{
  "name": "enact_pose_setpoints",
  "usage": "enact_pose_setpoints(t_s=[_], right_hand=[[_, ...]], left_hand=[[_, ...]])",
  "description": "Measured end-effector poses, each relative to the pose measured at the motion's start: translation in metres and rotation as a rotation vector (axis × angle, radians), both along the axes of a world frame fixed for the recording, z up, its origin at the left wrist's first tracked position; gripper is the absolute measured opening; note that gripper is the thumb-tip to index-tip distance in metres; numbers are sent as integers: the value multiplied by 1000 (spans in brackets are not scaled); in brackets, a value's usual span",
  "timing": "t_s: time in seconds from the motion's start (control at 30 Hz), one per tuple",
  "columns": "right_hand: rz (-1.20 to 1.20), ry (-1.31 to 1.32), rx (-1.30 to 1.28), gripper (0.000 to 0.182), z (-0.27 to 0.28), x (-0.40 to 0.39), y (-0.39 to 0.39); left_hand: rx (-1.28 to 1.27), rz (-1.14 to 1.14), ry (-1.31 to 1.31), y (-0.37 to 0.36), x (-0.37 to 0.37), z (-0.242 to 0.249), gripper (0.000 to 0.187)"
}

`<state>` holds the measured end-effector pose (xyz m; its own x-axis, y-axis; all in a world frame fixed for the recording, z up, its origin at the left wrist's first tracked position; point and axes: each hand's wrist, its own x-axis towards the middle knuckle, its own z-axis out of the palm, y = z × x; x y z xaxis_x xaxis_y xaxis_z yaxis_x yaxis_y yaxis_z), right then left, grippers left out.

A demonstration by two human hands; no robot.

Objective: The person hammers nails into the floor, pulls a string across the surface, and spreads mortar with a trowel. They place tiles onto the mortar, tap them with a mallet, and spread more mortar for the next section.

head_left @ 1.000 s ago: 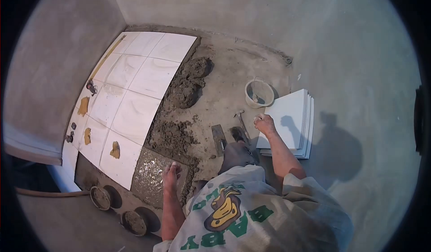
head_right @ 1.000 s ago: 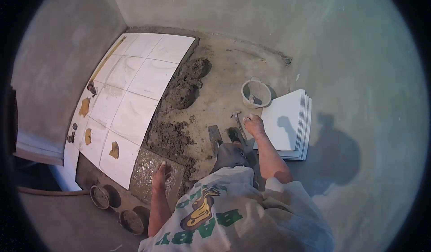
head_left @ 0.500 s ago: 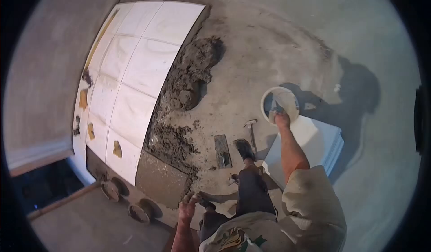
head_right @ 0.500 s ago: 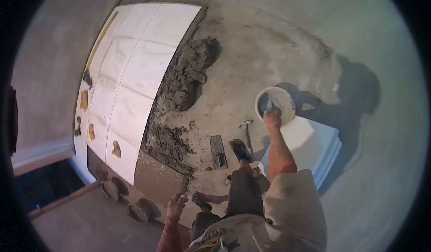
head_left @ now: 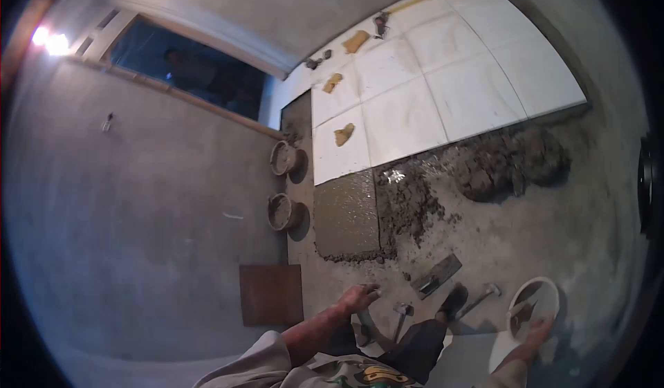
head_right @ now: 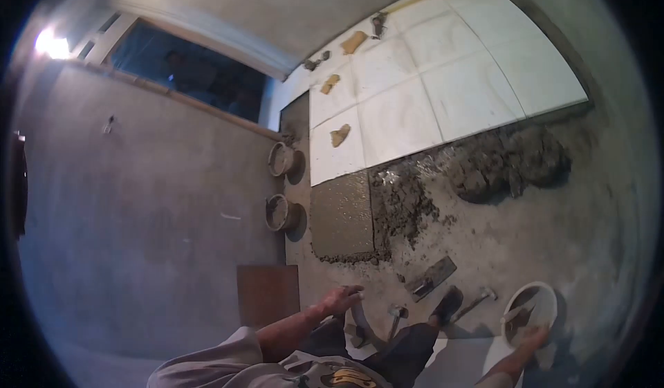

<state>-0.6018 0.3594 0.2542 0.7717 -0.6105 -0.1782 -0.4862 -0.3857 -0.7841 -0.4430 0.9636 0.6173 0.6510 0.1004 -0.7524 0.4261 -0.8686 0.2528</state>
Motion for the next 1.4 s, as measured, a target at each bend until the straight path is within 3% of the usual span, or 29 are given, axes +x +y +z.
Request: enact_pose_setpoints(t_s=[0.07,0.13,0.2,0.23,0.27,0.37,0.47,0.5,0.57,0.8,0.87,0.93,0.97,1.0,1.03,1.1,1.23,1.33,1.4], right_hand=[[-584,277,1080,44,7,6,-26],[-711,150,1047,37,22,23,17],[-929,110,762,40,117,72,90],[-934,115,828,43,110,72,90],[-935,128,888,47,109,71,91],[-880,111,1009,40,202,111,136],[-697,216,1101,50,207,120,151],[-608,229,1123,45,204,123,160],[-414,213,1092,40,249,136,213],[-204,257,1299,37,421,196,394],[-98,299,1354,48,461,205,431],[-96,278,1392,54,492,211,483],[-3,262,1437,52,506,209,504],[-18,232,1452,45,530,205,531],[-6,213,1493,39,539,204,558],[66,181,1505,37,566,203,610],[130,137,1544,35,587,194,689],[189,116,1594,35,599,180,757],[169,143,1590,35,616,185,780]], left_hand=[[-111,-25,-19,-11,-1,15,49],[-146,111,28,-16,-6,27,53],[-205,298,71,-15,-11,44,55],[-155,78,-51,4,-26,14,54],[-151,89,-90,8,-27,15,54],[-66,125,6,9,-26,30,46],[-147,150,-3,15,-32,28,43],[-160,161,-11,20,-37,23,43],[-252,214,-127,27,-46,14,42],[-228,237,-108,84,-64,25,45],[-218,242,-263,121,-72,-16,48],[-150,-232,-512,177,-81,-113,52],[-192,194,-363,175,-66,-24,51],[-292,286,-383,190,-69,-13,48],[-330,193,-477,218,-76,-43,44],[-718,744,-271,246,-80,7,53],[-719,847,-120,305,-106,29,62],[-838,876,-175,341,-128,43,73],[-872,930,-378,346,-124,55,84]])
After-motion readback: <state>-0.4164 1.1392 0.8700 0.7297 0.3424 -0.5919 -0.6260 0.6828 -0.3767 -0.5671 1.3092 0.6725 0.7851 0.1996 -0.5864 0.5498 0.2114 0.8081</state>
